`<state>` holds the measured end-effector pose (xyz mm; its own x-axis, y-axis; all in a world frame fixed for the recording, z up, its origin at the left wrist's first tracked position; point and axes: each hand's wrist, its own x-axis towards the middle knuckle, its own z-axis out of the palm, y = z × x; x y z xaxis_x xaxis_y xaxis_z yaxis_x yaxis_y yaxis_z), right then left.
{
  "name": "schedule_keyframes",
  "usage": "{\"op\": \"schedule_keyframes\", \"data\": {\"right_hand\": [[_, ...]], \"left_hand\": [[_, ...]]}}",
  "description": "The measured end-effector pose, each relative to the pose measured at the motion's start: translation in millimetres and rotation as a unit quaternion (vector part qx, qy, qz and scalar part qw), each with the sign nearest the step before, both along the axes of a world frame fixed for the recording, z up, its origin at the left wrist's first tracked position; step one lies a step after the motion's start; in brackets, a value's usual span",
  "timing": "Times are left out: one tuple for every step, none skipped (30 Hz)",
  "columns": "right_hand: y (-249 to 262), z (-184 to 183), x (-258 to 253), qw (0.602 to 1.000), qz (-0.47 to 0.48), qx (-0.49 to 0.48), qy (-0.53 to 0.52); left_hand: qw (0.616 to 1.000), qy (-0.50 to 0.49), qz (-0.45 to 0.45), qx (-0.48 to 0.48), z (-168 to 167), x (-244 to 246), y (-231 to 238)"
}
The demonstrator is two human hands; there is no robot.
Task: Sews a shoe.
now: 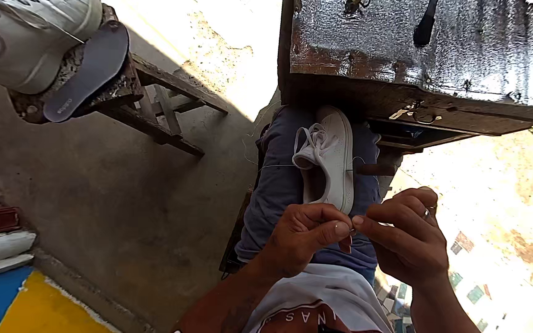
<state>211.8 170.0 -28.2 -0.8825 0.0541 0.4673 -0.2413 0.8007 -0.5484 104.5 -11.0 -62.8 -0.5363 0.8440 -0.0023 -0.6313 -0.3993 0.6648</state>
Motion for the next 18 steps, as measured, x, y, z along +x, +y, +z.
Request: {"op": "schedule_keyframes", "data": {"right_hand": [[0.1, 0.1, -0.2, 1.000, 0.001, 0.001, 0.000], [0.2, 0.3, -0.3, 1.000, 0.003, 0.002, 0.000], [0.4, 0.3, -0.2, 1.000, 0.005, 0.003, 0.000], [0.8, 0.2, -0.7, 1.000, 0.007, 0.002, 0.000], [1.0, 0.2, -0.9, 1.000, 0.010, 0.001, 0.001], [1.3, 0.5, -0.8, 1.000, 0.012, 0.001, 0.000], [1.5, 0.6, -0.9, 1.000, 0.013, 0.002, -0.001], [1.2, 0.8, -0.9, 1.000, 0.013, 0.002, -0.002], [0.7, 0.9, -0.8, 1.000, 0.012, 0.002, -0.003], [0.6, 0.8, -1.0, 1.000, 0.011, 0.004, -0.002], [0.5, 1.1, -1.1, 1.000, 0.011, 0.006, -0.002], [0.2, 1.5, -0.9, 1.000, 0.010, 0.007, -0.002], [0.3, 1.6, -1.0, 1.000, 0.011, 0.008, -0.002], [0.3, 2.0, -0.9, 1.000, 0.013, 0.010, -0.002], [0.3, 2.5, -0.6, 1.000, 0.012, 0.012, -0.003], [0.5, 2.7, -0.6, 1.000, 0.013, 0.013, -0.004], [0.5, 2.7, -0.3, 1.000, 0.013, 0.014, -0.004], [0.7, 2.6, -0.1, 1.000, 0.015, 0.014, -0.005]], "left_hand": [[1.000, -0.002, 0.000, 0.001, 0.2, 0.1, 0.0], [1.000, -0.003, -0.001, 0.002, 0.1, 0.1, 0.1], [1.000, -0.006, -0.003, 0.003, 0.2, 0.5, 0.0], [1.000, -0.008, -0.003, 0.003, 0.2, 0.7, 0.0], [1.000, -0.011, -0.004, 0.003, 0.1, 1.0, 0.0], [1.000, -0.013, -0.006, 0.005, 0.0, 1.4, -0.1], [1.000, -0.014, -0.006, 0.006, -0.2, 1.2, 0.0], [1.000, -0.015, -0.005, 0.007, -0.5, 1.3, 0.1], [1.000, -0.015, -0.003, 0.006, -0.6, 1.6, -0.2], [1.000, -0.014, -0.002, 0.005, -0.4, 1.4, -0.2], [1.000, -0.013, -0.001, 0.003, -0.2, 1.3, -0.2], [1.000, -0.015, 0.000, 0.003, 0.1, 1.7, -0.4], [1.000, -0.017, 0.000, 0.003, 0.3, 1.7, -0.3], [1.000, -0.018, 0.001, 0.002, 0.5, 1.8, -0.3], [1.000, -0.019, 0.000, 0.001, 1.0, 2.1, -0.3], [1.000, -0.021, 0.000, 0.001, 1.4, 2.0, 0.0], [1.000, -0.023, -0.001, -0.001, 1.9, 2.1, -0.1], [1.000, -0.027, -0.001, -0.002, 2.3, 2.6, -0.1]]}}
